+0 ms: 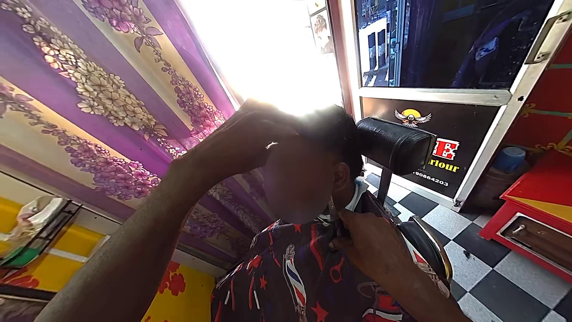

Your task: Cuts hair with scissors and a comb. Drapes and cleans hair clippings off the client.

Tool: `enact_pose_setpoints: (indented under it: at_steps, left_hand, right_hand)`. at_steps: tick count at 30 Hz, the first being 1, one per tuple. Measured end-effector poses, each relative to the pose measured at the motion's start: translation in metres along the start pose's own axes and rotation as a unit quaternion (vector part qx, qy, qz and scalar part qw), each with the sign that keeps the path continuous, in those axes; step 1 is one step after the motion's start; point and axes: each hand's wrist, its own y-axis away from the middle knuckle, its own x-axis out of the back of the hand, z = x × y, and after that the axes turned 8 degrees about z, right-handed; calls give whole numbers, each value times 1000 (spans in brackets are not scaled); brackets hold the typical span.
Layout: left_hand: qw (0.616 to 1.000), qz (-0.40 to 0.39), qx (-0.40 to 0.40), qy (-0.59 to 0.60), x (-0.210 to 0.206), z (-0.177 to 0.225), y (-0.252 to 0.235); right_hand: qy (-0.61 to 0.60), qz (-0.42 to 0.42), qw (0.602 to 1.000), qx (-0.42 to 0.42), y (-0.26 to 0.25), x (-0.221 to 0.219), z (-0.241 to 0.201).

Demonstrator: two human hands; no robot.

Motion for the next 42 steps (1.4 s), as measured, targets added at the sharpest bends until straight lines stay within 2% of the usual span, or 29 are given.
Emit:
enact_pose_setpoints:
  at_steps: [9, 15, 17, 21, 24, 29, 32, 37, 42]
  left_hand:
    - [1000, 8, -7, -1, -1, -2, -1]
    - [1000, 9, 0, 7, 0, 1, 0]
    - [999, 32, 28, 10, 3, 1, 7]
    - [979, 129, 156, -11, 8, 14, 33]
    - [975, 99, 196, -24, -2, 37, 54]
    - [986, -6, 167, 10, -33, 75, 89]
    - [981, -52, 184, 44, -40, 94, 109]
    - [957, -51, 261, 113, -50, 116, 154]
    - [911, 28, 366, 188, -68, 148, 203]
  right_hand:
    - [34, 38, 998, 29, 1, -3, -5]
    - [21, 27, 999, 34, 3, 4, -6]
    - [-24, 59, 997, 41, 4, 2, -2]
    - [-173, 139, 974, 43, 13, -5, 20]
    - [-200, 96, 975, 19, 17, -2, 34]
    - [-172, 29, 985, -12, 10, -1, 33]
    - [-167, -9, 986, -7, 0, -4, 27]
    - [-155, -35, 987, -10, -14, -8, 13]
    - [-123, -23, 992, -27, -21, -15, 10]
